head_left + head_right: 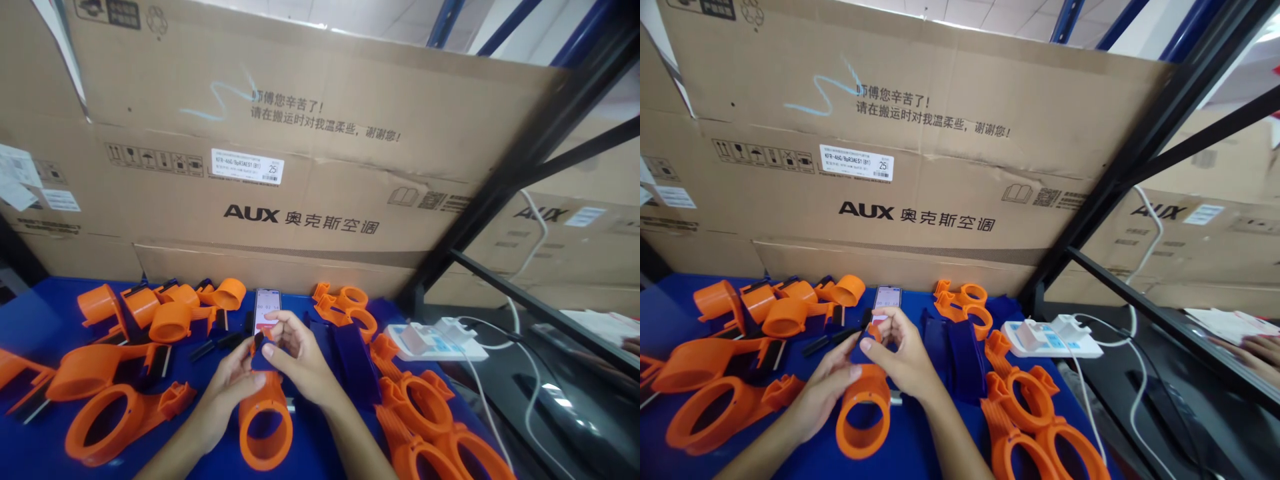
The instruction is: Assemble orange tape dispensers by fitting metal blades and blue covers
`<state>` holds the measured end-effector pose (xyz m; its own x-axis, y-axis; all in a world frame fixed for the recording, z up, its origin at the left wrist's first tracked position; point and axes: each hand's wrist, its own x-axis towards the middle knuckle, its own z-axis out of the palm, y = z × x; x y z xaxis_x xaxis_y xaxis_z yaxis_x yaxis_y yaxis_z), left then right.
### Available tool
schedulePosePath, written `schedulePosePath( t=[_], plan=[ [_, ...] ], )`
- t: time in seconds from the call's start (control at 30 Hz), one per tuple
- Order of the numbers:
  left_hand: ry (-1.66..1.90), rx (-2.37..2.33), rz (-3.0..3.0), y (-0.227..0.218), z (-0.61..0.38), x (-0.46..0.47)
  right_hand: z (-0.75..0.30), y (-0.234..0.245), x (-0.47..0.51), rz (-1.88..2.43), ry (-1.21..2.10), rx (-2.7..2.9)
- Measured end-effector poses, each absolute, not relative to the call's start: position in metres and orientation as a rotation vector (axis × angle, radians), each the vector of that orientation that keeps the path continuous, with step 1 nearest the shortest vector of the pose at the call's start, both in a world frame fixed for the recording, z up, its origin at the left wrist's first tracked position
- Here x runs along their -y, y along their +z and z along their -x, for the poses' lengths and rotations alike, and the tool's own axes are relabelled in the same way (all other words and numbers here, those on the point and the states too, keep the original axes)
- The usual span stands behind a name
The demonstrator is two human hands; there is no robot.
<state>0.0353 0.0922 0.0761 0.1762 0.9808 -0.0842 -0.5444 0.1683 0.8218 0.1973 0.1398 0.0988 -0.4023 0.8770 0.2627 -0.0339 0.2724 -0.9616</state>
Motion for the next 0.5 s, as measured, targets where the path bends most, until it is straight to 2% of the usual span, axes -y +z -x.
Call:
schedulePosePath(
  t=[0.3, 0.43, 0.5],
  plan=[
    [1.327, -0.871, -0.998, 0.079, -0.036, -0.097, -0.194, 0.097, -0.138, 0.771, 1.304, 1.642],
    [1.285, -0.895, -0.83, 0.072, -0.039, -0.097, -0.198, 0.096, -0.141, 0.847, 1.279, 1.699],
    [1.251, -0.936, -0.66, 0.068, -0.038, -0.099, -0.204, 0.096, -0.146, 0.943, 1.163, 1.722]
  ],
)
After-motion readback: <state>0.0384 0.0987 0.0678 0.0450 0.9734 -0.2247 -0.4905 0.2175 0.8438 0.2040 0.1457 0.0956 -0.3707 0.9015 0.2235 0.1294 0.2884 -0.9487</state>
